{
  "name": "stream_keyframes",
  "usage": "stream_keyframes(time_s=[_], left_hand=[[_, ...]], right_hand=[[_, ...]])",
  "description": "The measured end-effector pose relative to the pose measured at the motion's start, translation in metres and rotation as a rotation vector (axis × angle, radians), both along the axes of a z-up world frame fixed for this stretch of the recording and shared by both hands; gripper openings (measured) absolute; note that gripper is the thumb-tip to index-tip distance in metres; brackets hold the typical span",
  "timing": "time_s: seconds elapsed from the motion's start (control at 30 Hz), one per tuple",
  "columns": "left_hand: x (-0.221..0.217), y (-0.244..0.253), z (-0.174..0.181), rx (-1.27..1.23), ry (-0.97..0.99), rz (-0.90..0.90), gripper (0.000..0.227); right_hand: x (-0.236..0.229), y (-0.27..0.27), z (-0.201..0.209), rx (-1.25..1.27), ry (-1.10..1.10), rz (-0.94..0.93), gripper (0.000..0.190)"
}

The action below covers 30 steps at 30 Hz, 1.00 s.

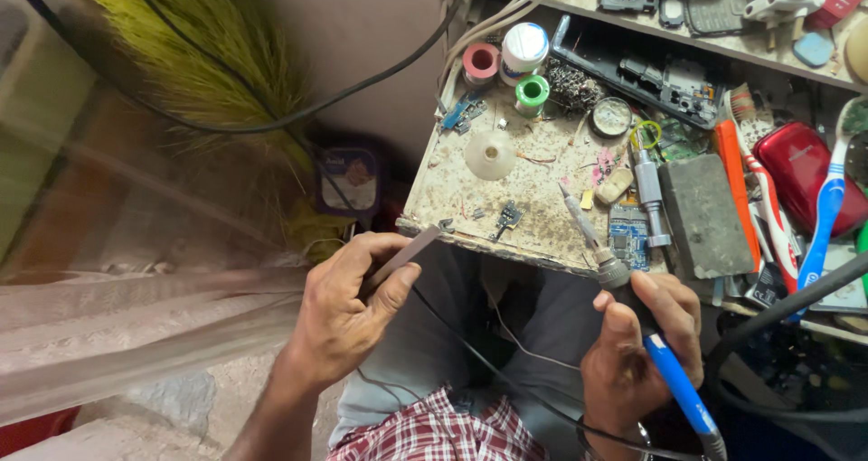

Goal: The person sits on the floor and uses a soldering iron and tweezers to work on a small electronic component on a cluttered workbench. They repeatedly apply heat and solder to the component, occasionally adjusting its position.

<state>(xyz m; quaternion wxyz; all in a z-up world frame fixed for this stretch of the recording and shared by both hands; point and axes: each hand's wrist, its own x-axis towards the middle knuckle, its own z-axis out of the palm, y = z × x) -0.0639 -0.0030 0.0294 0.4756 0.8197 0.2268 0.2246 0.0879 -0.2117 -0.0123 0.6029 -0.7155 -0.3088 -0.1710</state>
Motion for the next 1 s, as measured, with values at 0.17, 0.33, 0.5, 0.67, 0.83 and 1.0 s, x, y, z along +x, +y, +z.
stream_keyframes(time_s=[0.17,0.33,0.5,0.67,0.83,1.0], left_hand=[[0.003,0.003,0.015,0.122,-0.053,-0.127,0.029],[0.019,0.006,0.038,0.263,-0.084,-0.247,0.034],[0.075,-0.003,0.043,0.590,-0.156,-0.349,0.029],[0.133,-0.010,0.037,0.877,-0.118,-0.488,0.010],[0.150,-0.019,0.028,0.973,-0.084,-0.506,0.007],[0.150,-0.015,0.030,0.904,-0.138,-0.462,0.012]], right_hand=[[-0.004,-0.002,-0.003,0.018,-0.010,0.020,0.035],[-0.006,-0.004,0.004,0.065,-0.051,-0.011,0.038],[-0.006,-0.024,0.013,0.064,-0.078,-0.129,0.042],[0.003,-0.050,0.011,0.243,-0.089,-0.152,0.044],[0.005,-0.070,0.004,0.310,-0.051,-0.176,0.044],[0.009,-0.077,0.000,0.322,-0.079,-0.165,0.041]])
